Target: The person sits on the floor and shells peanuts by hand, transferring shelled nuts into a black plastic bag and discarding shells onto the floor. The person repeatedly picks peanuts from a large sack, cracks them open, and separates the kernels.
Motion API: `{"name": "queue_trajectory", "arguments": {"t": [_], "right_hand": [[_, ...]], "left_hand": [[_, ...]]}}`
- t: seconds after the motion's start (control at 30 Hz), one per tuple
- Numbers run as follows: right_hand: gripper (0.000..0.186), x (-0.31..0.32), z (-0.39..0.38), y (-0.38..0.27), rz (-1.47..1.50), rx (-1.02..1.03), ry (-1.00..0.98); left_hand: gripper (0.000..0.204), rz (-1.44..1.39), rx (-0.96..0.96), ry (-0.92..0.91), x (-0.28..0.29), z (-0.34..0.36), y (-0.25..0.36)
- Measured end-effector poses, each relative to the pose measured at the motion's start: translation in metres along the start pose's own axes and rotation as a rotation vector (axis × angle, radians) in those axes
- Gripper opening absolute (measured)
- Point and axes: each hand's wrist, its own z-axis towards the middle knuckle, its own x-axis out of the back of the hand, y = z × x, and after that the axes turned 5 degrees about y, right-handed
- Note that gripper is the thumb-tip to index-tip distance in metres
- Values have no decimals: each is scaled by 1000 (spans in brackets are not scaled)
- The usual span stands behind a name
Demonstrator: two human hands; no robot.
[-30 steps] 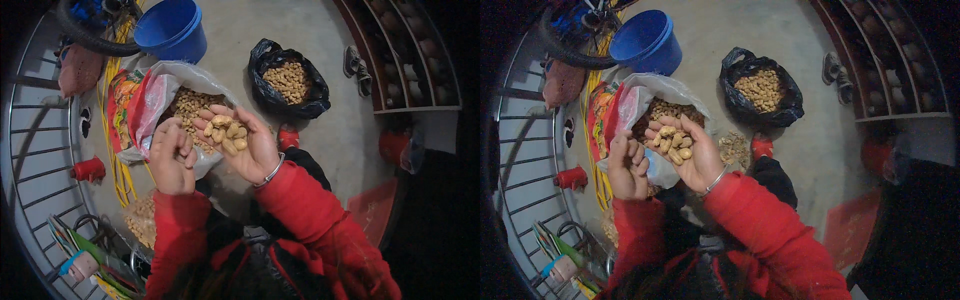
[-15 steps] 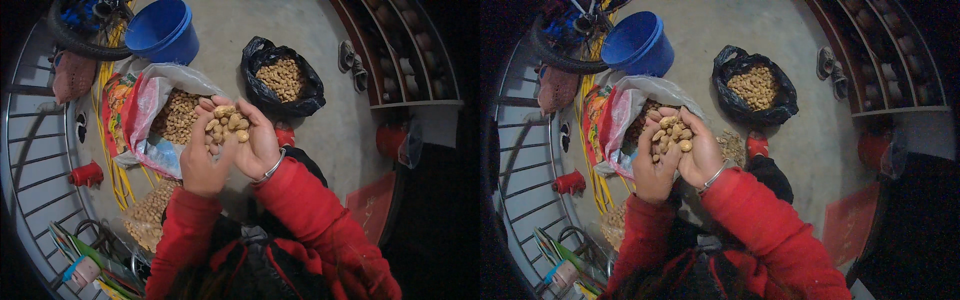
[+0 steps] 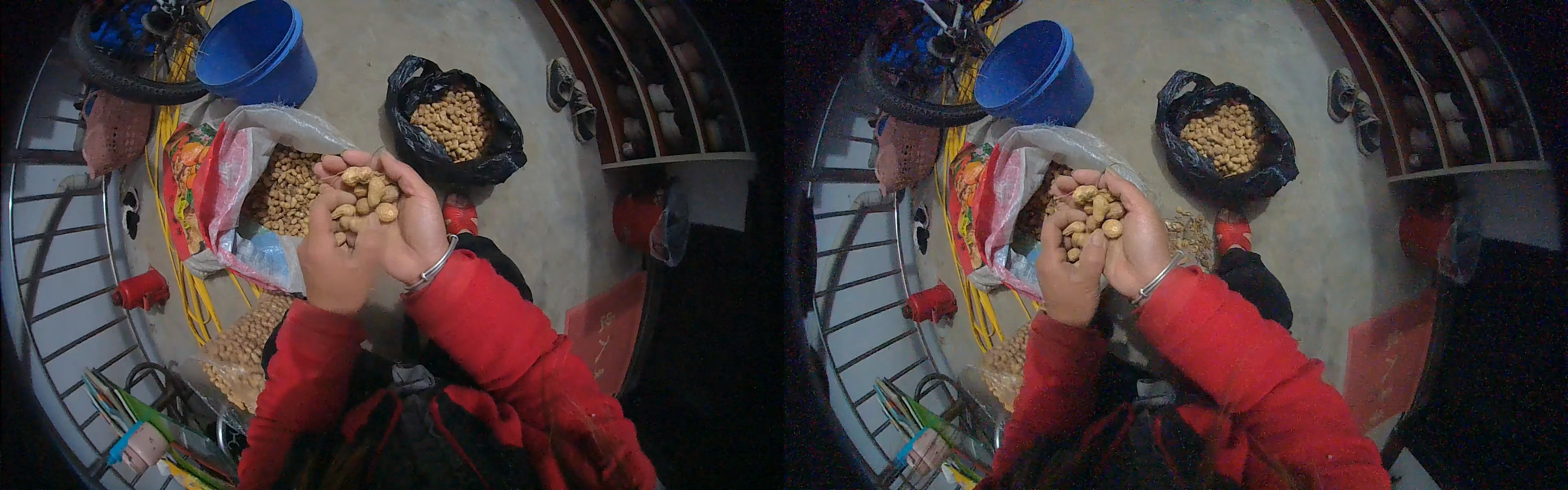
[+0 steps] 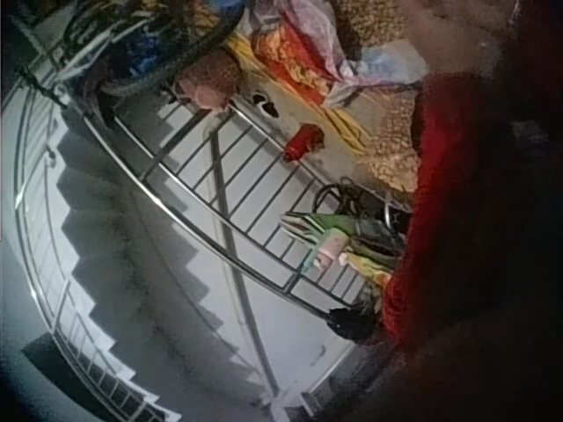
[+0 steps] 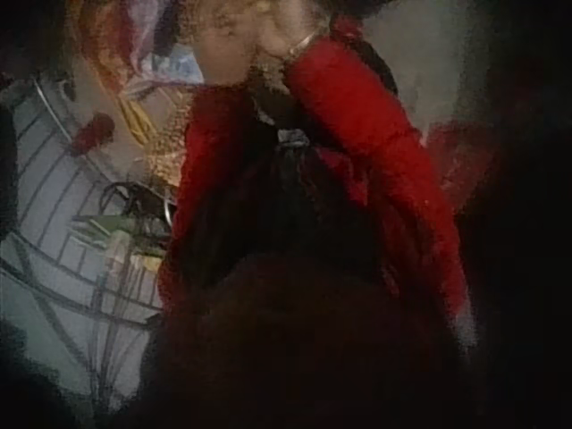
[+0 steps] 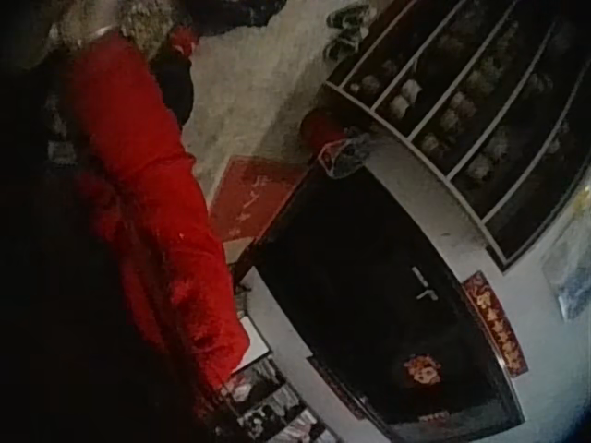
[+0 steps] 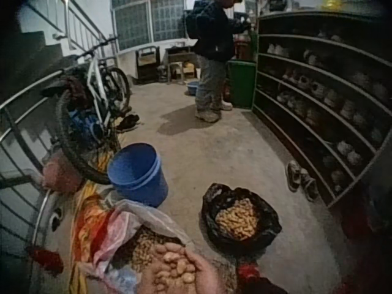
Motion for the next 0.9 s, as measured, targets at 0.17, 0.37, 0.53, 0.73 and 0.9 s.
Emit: {"name": "queue_trajectory", "arguments": {"t": [0.17,0.37,0.53,0.73,0.9], "right_hand": [[34,0,1,-2,57,15,-38],[30,-1,-13,-35,70,77,-45],[30,24,-26,-71,86,67,-126],[28,25,-50,-96,66,146,-23],[28,34,-60,-117,95,180,-23]], "left_hand": [[17,-357,232,-58,8,2,-12],[16,-920,530,68,33,24,-13],[19,-667,657,54,30,40,-61],[22,-266,555,-215,-33,62,-53],[46,-45,88,-403,-105,109,10]]}}
